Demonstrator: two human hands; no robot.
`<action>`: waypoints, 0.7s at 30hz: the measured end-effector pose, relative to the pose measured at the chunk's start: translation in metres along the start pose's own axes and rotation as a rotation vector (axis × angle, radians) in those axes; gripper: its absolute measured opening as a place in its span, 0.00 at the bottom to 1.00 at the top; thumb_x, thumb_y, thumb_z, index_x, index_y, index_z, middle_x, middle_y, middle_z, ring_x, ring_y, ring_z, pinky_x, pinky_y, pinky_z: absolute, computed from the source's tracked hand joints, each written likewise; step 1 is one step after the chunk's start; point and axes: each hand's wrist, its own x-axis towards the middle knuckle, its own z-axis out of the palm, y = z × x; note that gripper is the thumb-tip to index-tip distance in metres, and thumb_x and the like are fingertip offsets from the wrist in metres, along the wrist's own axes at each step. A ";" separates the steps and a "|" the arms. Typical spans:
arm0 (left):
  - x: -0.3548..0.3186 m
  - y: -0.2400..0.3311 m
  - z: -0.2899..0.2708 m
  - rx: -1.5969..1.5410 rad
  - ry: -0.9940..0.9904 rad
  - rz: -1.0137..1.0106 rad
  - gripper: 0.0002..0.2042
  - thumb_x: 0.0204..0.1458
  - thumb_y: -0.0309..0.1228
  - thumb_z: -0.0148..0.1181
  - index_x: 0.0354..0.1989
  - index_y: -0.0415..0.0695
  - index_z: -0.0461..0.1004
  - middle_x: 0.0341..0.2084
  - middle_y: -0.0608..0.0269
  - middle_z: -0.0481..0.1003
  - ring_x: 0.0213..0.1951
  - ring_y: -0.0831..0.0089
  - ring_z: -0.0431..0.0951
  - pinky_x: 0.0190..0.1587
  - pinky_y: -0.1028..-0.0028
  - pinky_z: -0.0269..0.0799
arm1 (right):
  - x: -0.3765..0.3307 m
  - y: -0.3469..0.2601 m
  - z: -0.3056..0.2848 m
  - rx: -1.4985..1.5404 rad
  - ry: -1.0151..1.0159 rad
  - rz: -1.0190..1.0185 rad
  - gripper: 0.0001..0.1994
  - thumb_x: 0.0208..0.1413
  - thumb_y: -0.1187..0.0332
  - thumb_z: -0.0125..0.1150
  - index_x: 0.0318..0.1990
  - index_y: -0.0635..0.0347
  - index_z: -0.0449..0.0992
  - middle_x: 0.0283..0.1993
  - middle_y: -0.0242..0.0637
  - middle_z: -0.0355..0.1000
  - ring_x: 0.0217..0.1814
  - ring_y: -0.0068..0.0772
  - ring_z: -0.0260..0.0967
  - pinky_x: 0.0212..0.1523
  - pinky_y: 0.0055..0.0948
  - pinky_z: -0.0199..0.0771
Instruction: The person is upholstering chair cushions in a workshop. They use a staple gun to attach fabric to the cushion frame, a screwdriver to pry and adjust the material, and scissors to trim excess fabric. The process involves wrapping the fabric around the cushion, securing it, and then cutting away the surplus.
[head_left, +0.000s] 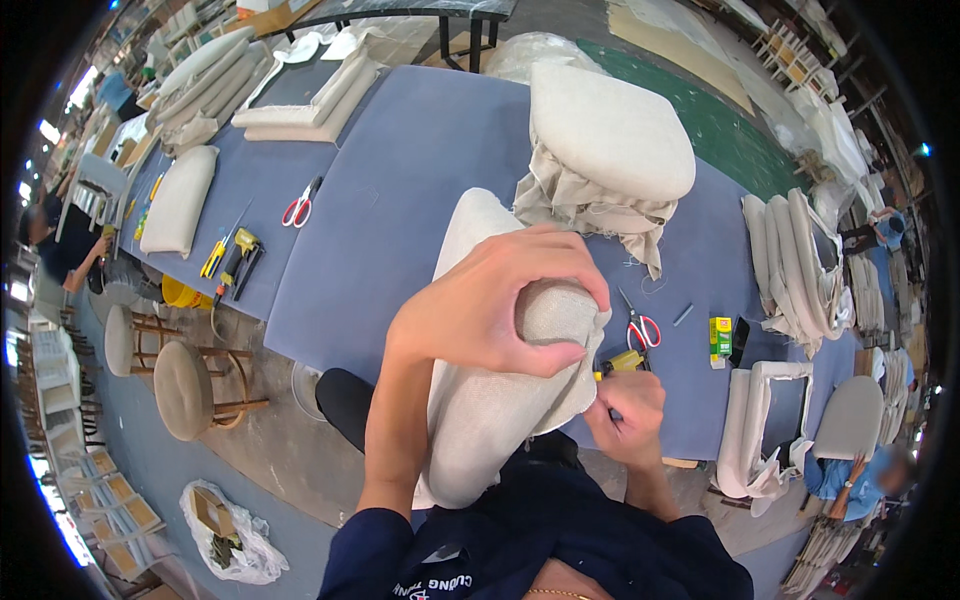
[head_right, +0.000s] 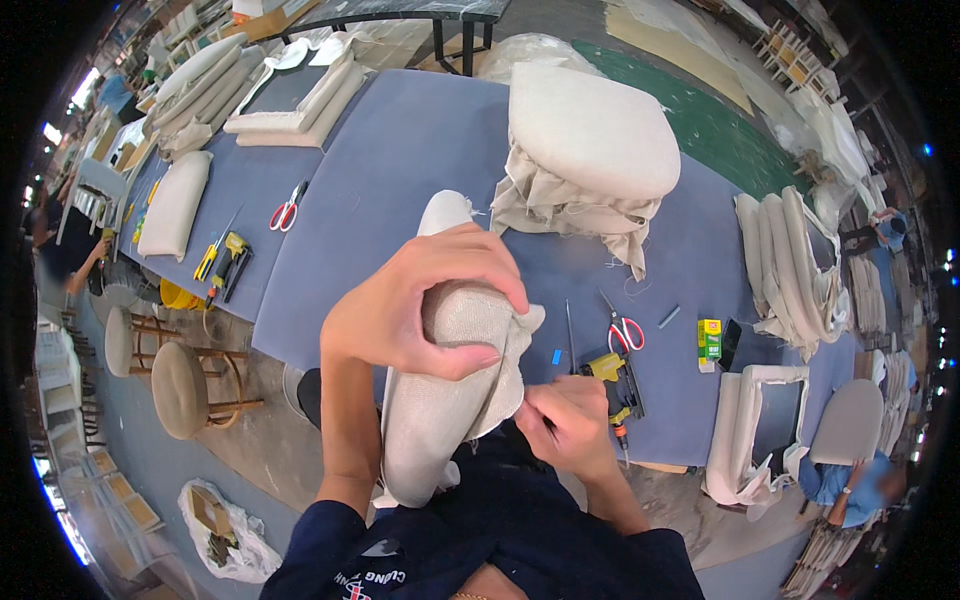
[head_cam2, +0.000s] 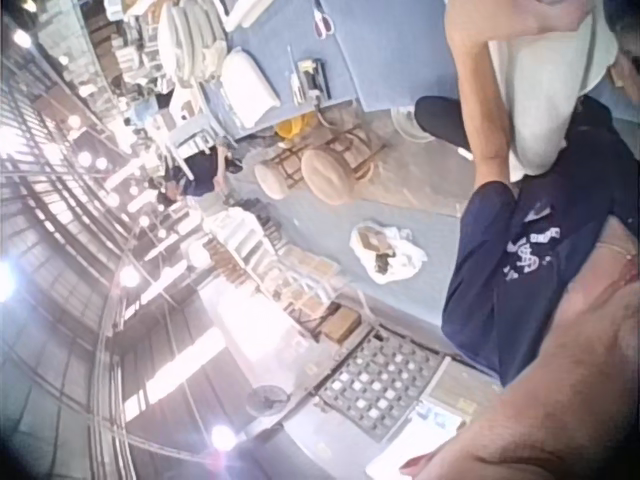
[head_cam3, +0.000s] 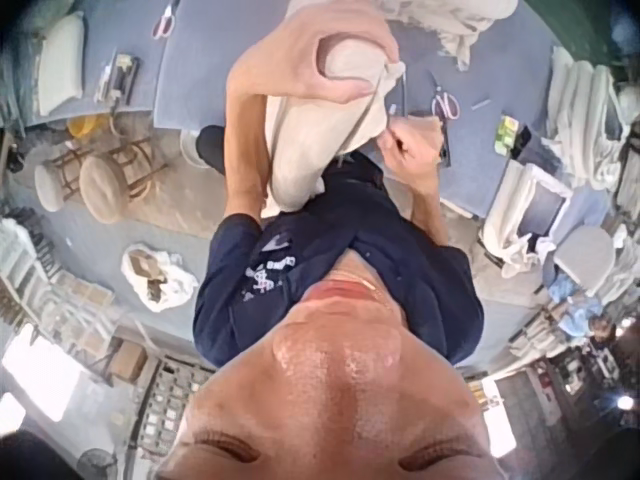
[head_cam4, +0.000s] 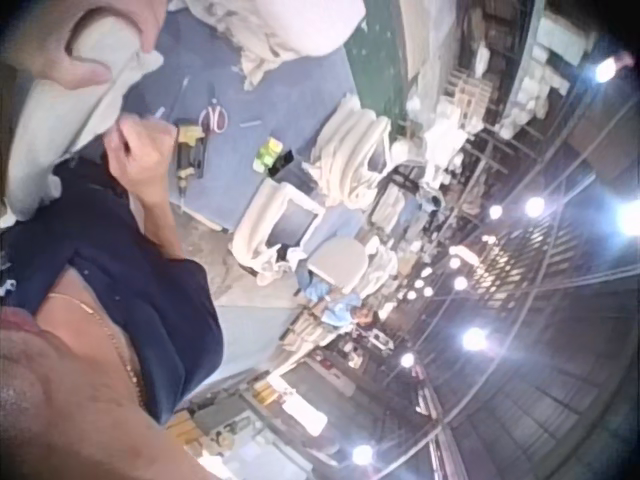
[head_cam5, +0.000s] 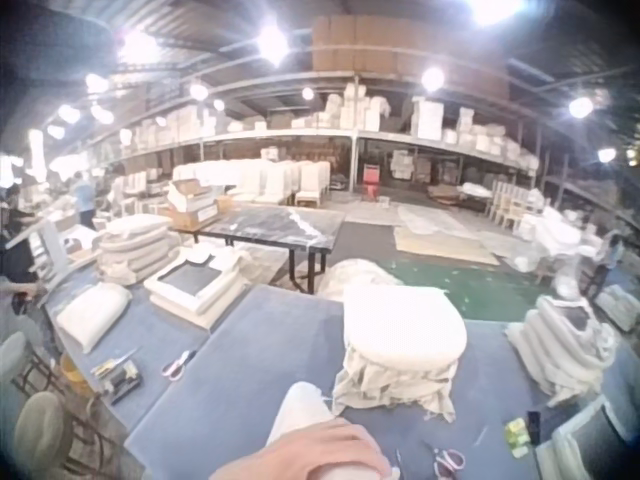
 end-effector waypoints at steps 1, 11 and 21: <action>0.001 -0.002 0.001 -0.042 -0.011 -0.010 0.20 0.35 0.28 0.73 0.43 0.43 0.81 0.41 0.58 0.80 0.44 0.61 0.79 0.52 0.66 0.72 | -0.004 -0.003 0.002 0.027 0.009 0.003 0.02 0.49 0.79 0.66 0.28 0.68 0.79 0.15 0.35 0.66 0.13 0.32 0.63 0.18 0.31 0.59; 0.000 0.003 0.028 0.008 0.072 -0.041 0.17 0.35 0.30 0.72 0.38 0.45 0.80 0.35 0.62 0.81 0.39 0.61 0.80 0.48 0.66 0.71 | -0.010 -0.015 0.018 0.025 0.190 0.076 0.06 0.53 0.77 0.65 0.27 0.72 0.78 0.17 0.37 0.67 0.16 0.35 0.68 0.22 0.28 0.66; -0.018 0.017 0.015 0.026 0.136 -0.022 0.15 0.37 0.32 0.72 0.37 0.47 0.79 0.31 0.63 0.80 0.38 0.56 0.80 0.47 0.64 0.72 | 0.006 -0.023 0.023 0.104 0.134 -0.003 0.04 0.51 0.78 0.66 0.29 0.71 0.79 0.16 0.37 0.65 0.15 0.35 0.65 0.20 0.29 0.63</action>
